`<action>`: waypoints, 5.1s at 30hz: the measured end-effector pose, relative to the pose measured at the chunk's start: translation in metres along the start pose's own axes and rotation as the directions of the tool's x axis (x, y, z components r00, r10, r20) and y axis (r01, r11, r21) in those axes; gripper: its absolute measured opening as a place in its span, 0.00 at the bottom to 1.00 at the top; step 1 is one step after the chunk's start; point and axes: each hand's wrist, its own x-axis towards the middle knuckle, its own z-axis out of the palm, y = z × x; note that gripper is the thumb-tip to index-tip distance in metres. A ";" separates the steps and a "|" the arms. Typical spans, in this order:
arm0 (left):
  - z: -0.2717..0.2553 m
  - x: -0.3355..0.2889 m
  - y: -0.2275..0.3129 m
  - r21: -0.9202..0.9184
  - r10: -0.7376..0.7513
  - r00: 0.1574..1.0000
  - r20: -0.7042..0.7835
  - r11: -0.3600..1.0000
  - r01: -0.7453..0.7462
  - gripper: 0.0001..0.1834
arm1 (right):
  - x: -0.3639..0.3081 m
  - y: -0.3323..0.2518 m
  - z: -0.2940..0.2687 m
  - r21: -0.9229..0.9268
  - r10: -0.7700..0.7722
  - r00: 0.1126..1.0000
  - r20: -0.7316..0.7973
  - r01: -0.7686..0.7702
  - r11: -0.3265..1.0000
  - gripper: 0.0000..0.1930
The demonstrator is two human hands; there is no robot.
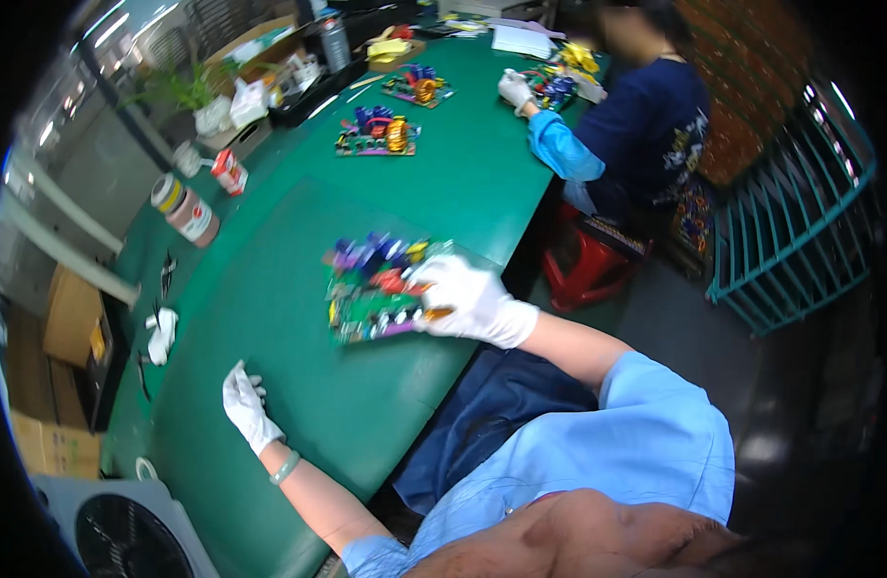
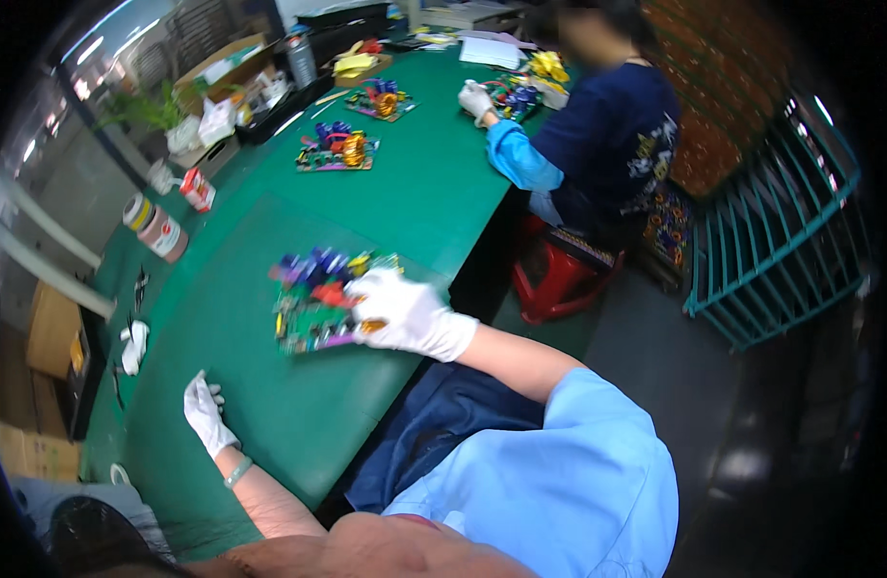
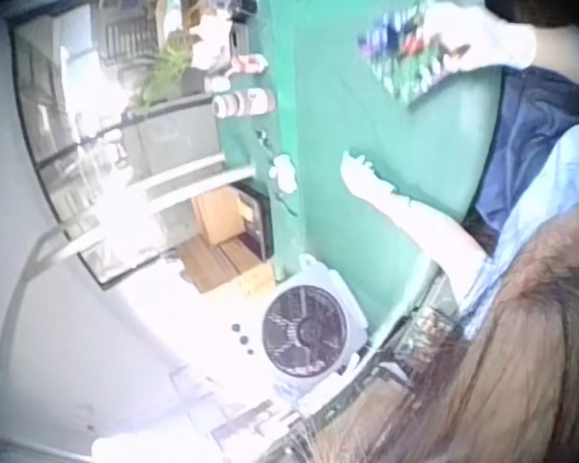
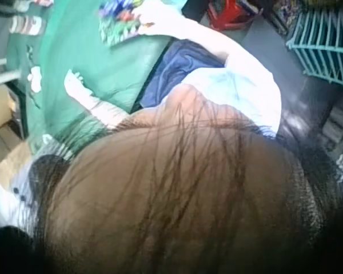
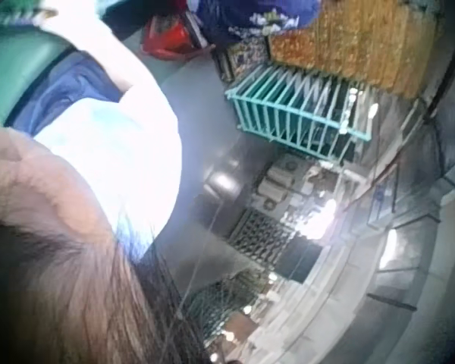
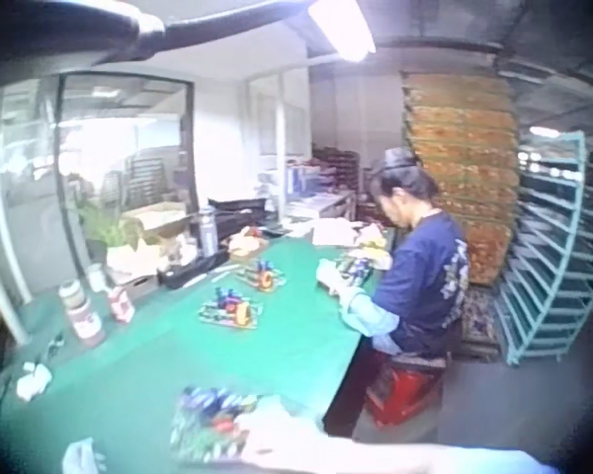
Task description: The person assembles electronic circuit boards at a green workbench, using a small metal tool to press components and wires into place. They handle multiple boards, flipping them over to inspect the solder side and adjusting connections before placing them into a nearby bin.
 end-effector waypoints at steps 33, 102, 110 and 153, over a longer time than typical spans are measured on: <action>0.018 -0.013 0.030 0.103 -0.049 0.996 -0.069 0.993 0.056 0.13 | 0.100 0.221 0.003 -0.342 0.036 0.983 0.181 0.029 0.939 0.16; -0.006 -0.045 0.077 0.036 0.425 0.892 0.155 0.900 -0.435 0.06 | 0.121 0.000 0.150 0.382 0.239 0.475 0.847 -0.857 0.346 0.16; -0.016 -0.049 0.087 -0.168 0.123 0.992 0.019 0.979 -0.118 0.08 | 0.129 0.016 0.139 0.464 0.177 0.500 0.848 -0.861 0.210 0.16; -0.017 -0.046 0.087 -0.052 0.382 0.727 0.570 0.901 -0.431 0.10 | 0.113 0.036 0.149 0.585 -0.072 0.584 0.808 -0.811 -0.017 0.16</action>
